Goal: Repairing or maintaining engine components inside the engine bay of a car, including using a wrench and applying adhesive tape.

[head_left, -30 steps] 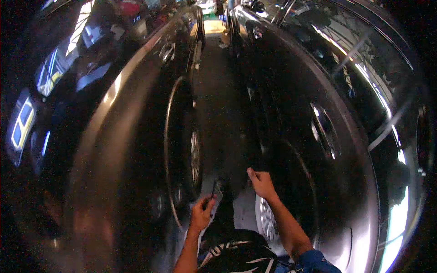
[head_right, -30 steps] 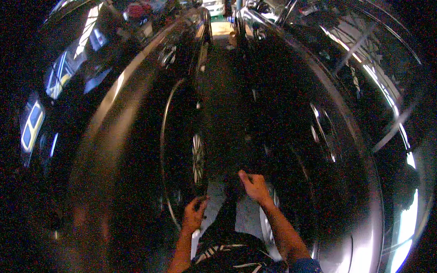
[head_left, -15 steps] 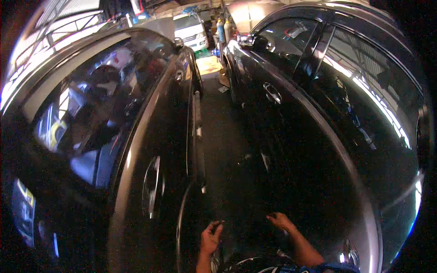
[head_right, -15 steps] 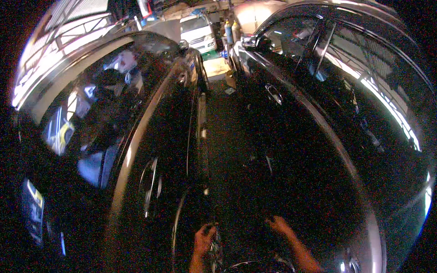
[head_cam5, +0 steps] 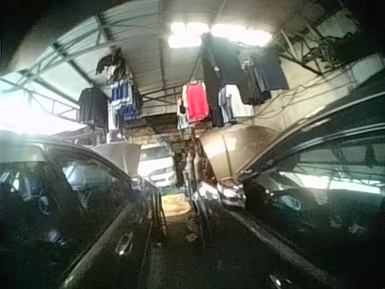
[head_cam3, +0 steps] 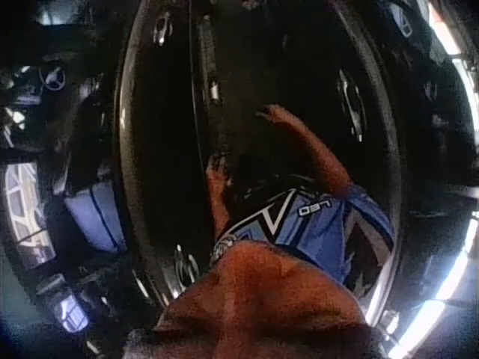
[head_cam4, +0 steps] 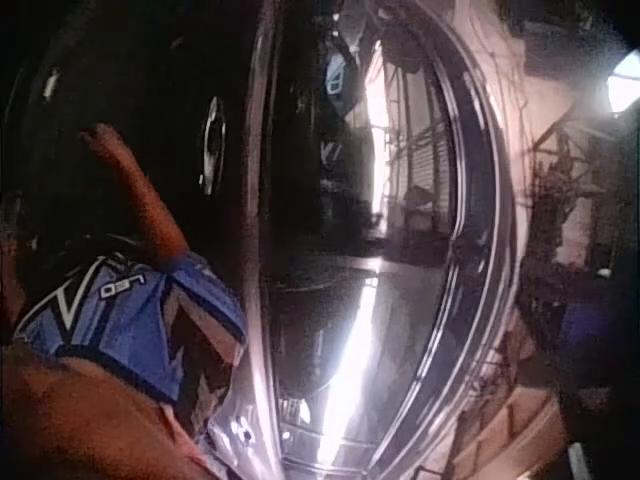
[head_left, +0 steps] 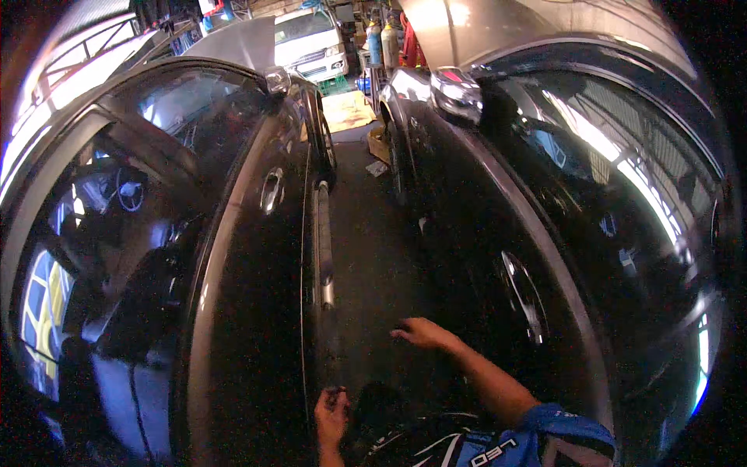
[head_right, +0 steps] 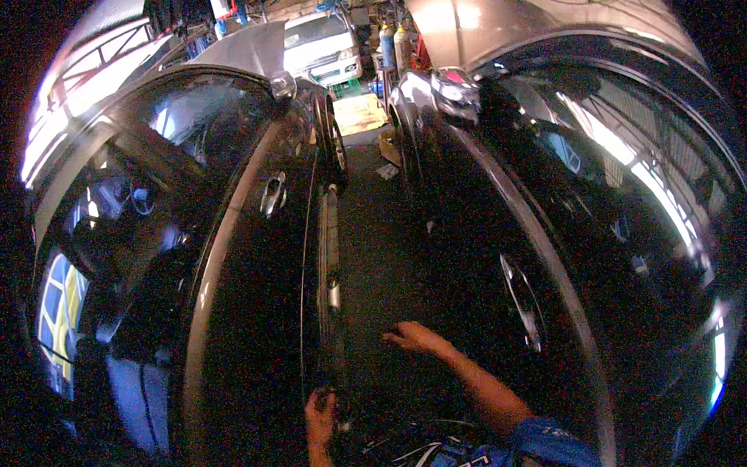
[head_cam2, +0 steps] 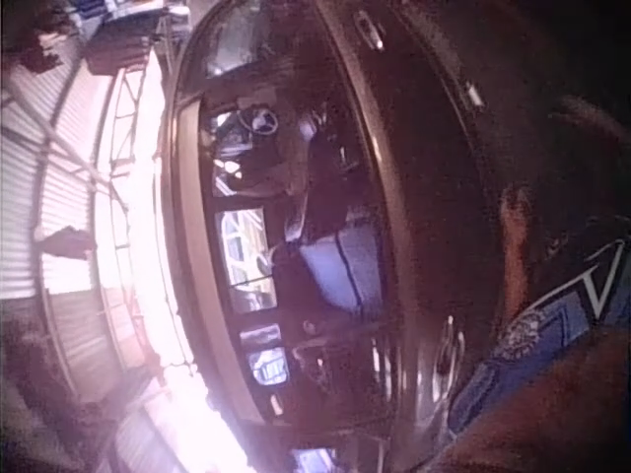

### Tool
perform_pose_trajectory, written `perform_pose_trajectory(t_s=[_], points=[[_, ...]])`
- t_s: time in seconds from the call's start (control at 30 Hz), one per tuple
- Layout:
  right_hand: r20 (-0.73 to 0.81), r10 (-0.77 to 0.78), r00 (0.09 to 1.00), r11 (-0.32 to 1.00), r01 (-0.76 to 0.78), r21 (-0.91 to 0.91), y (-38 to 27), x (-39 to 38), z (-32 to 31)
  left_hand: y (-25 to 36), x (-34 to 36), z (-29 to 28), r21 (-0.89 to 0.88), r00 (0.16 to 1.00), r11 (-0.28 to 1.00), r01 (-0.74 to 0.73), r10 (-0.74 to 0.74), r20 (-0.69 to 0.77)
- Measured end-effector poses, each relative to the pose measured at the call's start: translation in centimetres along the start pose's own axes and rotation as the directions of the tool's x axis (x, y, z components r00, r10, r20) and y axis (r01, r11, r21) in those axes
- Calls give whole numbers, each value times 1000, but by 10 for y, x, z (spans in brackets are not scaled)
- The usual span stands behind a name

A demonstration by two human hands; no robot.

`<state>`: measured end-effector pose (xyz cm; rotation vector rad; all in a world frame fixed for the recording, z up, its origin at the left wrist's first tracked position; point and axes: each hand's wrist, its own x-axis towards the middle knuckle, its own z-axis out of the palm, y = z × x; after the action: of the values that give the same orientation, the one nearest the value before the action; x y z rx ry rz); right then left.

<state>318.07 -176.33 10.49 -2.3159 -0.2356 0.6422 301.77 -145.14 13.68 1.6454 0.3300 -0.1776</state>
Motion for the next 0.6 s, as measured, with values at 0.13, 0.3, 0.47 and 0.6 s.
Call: perform_pose_trajectory(t_s=[0.13, 0.3, 0.47, 0.6], points=[[-24, -85, 996, 996, 84, -26, -13, 149, -107, 36, 162, 36, 21, 995, 995, -102, 103, -16], [-40, -133, 990, 983, 126, -134, 33, 366, -194, 65, 391, 78, 12, 987, 987, -157, 157, 27], [143, 8, 990, 995, 6, -95, 31, 488, -323, 217, 578, 137, 53, 987, 993, -109, 102, 128], [23, 71, 997, 985, -74, 156, 39, 577, -445, 293, 718, 168, 31, 970, 991, -128, 118, 212]])
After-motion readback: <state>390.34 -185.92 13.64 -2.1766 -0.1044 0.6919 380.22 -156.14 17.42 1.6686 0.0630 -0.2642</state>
